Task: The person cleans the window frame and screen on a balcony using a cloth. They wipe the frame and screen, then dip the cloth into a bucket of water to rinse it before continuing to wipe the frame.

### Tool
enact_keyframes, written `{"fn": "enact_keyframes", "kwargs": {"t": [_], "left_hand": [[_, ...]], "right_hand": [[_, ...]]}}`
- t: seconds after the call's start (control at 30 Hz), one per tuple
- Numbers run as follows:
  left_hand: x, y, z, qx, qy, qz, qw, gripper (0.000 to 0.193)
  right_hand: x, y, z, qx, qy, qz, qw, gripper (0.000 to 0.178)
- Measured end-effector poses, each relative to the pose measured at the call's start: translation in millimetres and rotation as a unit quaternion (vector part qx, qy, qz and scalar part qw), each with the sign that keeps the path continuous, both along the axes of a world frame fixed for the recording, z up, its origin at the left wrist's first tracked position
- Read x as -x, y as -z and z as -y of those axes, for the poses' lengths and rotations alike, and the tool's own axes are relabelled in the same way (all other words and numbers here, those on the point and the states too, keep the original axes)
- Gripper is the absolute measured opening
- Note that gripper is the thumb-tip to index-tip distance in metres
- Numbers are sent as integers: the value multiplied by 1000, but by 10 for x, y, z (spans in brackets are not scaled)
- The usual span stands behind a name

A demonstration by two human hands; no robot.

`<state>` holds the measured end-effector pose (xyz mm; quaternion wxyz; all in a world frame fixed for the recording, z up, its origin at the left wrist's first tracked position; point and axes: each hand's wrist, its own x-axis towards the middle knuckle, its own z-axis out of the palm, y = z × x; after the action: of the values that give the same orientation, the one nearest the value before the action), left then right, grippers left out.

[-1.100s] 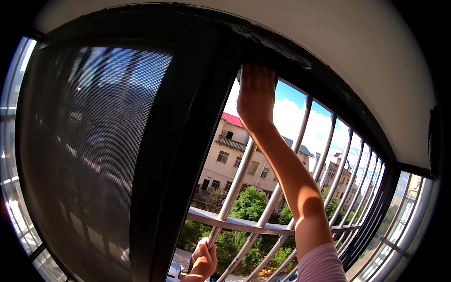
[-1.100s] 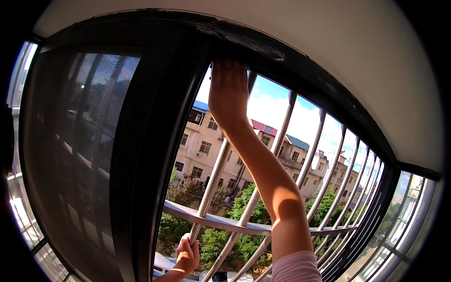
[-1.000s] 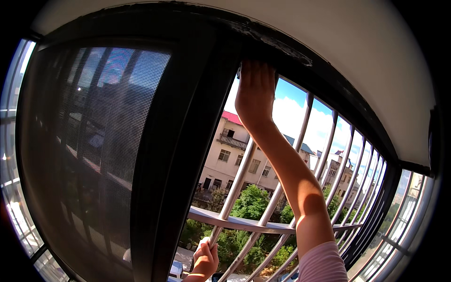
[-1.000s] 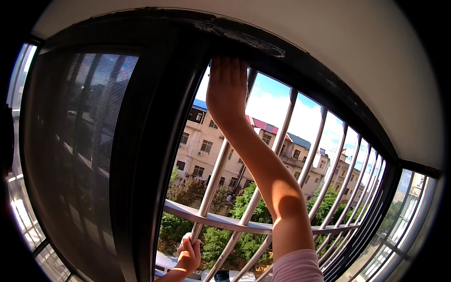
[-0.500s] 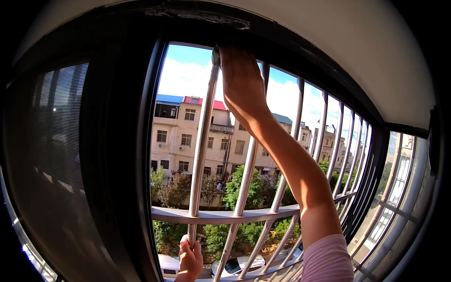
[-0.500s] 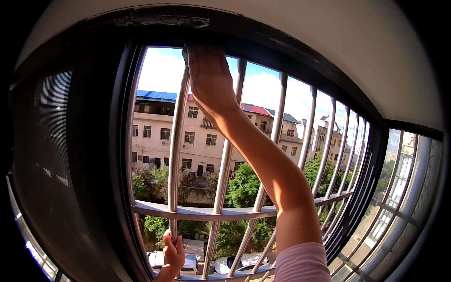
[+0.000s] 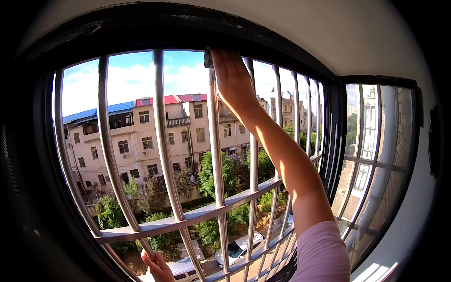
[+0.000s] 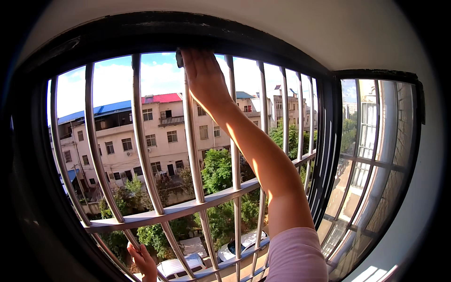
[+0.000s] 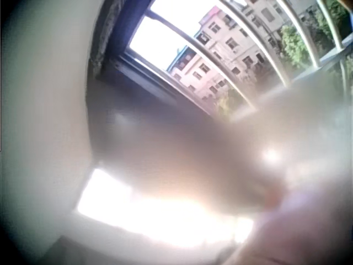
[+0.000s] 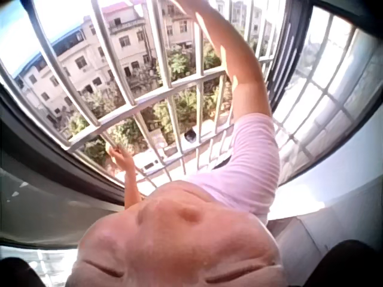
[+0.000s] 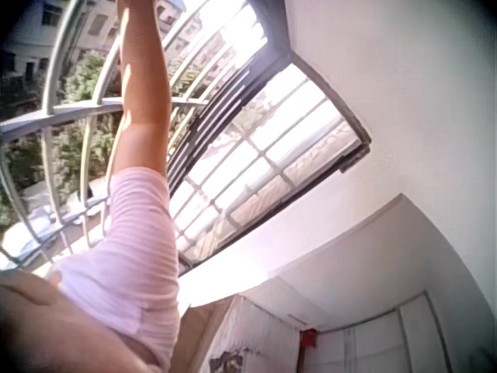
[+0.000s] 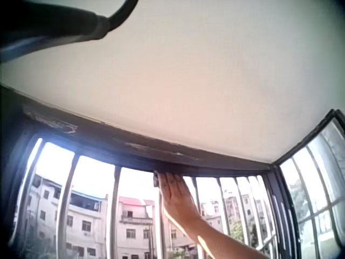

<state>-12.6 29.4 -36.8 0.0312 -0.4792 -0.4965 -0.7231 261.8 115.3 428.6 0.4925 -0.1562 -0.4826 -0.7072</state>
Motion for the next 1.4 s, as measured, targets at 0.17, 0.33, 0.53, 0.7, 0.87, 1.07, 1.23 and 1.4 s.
{"fn": "enact_keyframes", "kwargs": {"t": [0.17, 0.33, 0.53, 0.7, 0.87, 1.07, 1.23, 1.4], "left_hand": [[223, 284, -118, 80, -74, -15, 994, 41], [145, 242, -57, 126, -99, 10, 987, 44], [316, -39, 143, 221, -128, -74, 964, 46], [-486, -974, 542, -126, -249, -212, 937, 37], [-1398, -1375, 477, -82, 263, -252, 928, 44], [-2347, -1924, 48, 99, 231, -209, 945, 61], [-2372, -2382, 329, 140, 171, -369, 903, 34], [-2371, -2683, -188, 97, 150, -273, 945, 58]], "right_hand": [[-427, 44, -69, 44, -14, -23, 999, 47], [-862, 88, -263, 44, -9, -49, 998, 49], [-1361, 111, -445, 94, -64, -108, 988, 56], [-1671, 149, -638, 89, -129, -118, 981, 38], [-1616, 11, -667, -12, -54, -117, 992, 39], [-1594, 104, -555, 85, -63, -158, 982, 51], [-1688, 107, -560, 241, -158, -169, 943, 46], [-1389, 133, -245, 354, -404, -180, 824, 39]]}}
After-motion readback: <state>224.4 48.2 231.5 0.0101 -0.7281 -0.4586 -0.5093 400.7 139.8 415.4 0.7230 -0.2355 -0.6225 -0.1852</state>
